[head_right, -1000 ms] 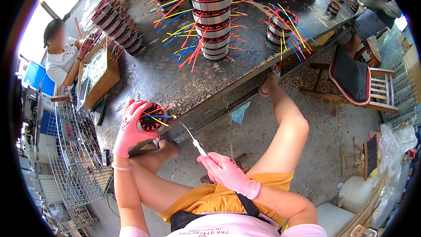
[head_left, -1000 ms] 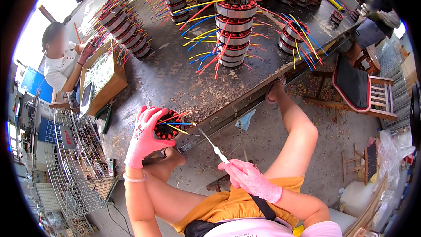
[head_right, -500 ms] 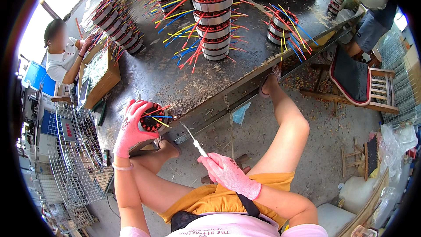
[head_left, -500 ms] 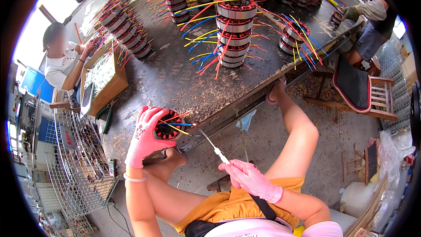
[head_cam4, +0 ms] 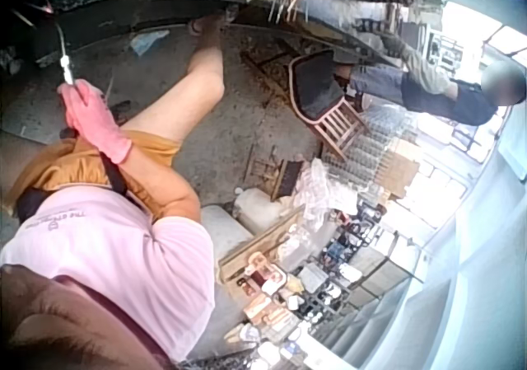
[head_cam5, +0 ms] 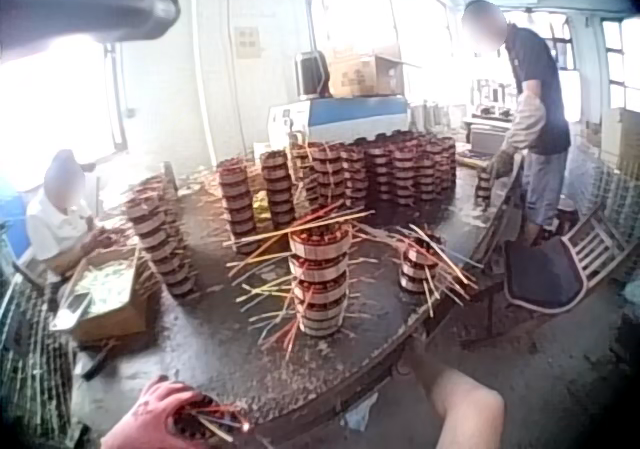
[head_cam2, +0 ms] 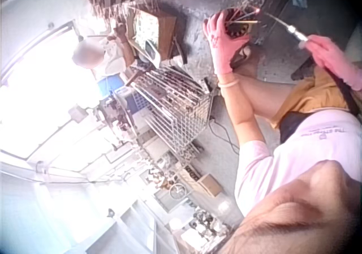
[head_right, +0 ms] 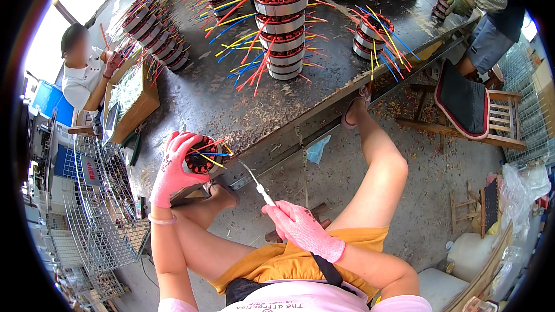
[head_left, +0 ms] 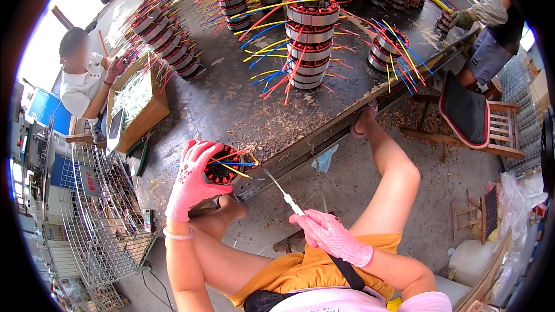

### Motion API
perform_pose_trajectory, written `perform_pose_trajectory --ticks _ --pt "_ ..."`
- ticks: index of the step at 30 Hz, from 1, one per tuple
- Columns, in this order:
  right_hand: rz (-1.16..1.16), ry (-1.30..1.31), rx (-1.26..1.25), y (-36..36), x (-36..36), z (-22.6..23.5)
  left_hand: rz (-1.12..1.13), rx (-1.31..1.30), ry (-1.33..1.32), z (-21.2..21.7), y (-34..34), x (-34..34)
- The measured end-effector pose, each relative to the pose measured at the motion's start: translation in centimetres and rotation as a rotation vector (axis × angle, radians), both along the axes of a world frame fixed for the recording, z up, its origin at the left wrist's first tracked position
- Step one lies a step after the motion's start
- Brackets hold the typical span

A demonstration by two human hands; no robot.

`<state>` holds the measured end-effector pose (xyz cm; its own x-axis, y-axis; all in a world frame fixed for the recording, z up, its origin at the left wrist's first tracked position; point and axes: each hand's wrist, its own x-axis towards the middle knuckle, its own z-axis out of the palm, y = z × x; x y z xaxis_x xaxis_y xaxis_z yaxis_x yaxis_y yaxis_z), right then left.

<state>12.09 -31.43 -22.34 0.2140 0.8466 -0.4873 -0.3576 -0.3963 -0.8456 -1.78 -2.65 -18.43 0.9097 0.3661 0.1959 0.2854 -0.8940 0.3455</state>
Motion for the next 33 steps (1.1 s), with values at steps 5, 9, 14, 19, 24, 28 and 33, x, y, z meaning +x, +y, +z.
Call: perform_pose_trajectory --ticks 5,9,14,19,24,28,33 --pt "-0.011 0.043 0.003 0.0 -0.1 0.3 -0.006 -0.002 0.002 0.0 0.0 0.0" --pt "0.004 0.037 -0.024 0.2 0.1 0.9 0.001 0.002 0.009 -0.1 0.1 -0.1" --pt "-0.017 0.042 0.014 0.0 -0.1 -0.1 0.003 -0.006 0.013 -0.2 0.1 0.0" --pt "-0.026 0.037 -0.018 0.0 0.0 0.3 0.045 -0.057 0.028 -0.3 0.0 -0.4" --pt "-0.076 0.106 0.002 -0.2 -0.2 -0.2 -0.092 -0.020 0.078 -0.5 1.2 -0.7" --pt "-0.071 0.108 0.020 -0.1 -0.2 0.1 -0.034 0.007 0.087 -0.2 0.2 -0.4" --pt "-0.066 0.113 0.004 0.0 -0.1 0.6 -0.059 -0.018 0.059 -0.3 0.6 -0.3"
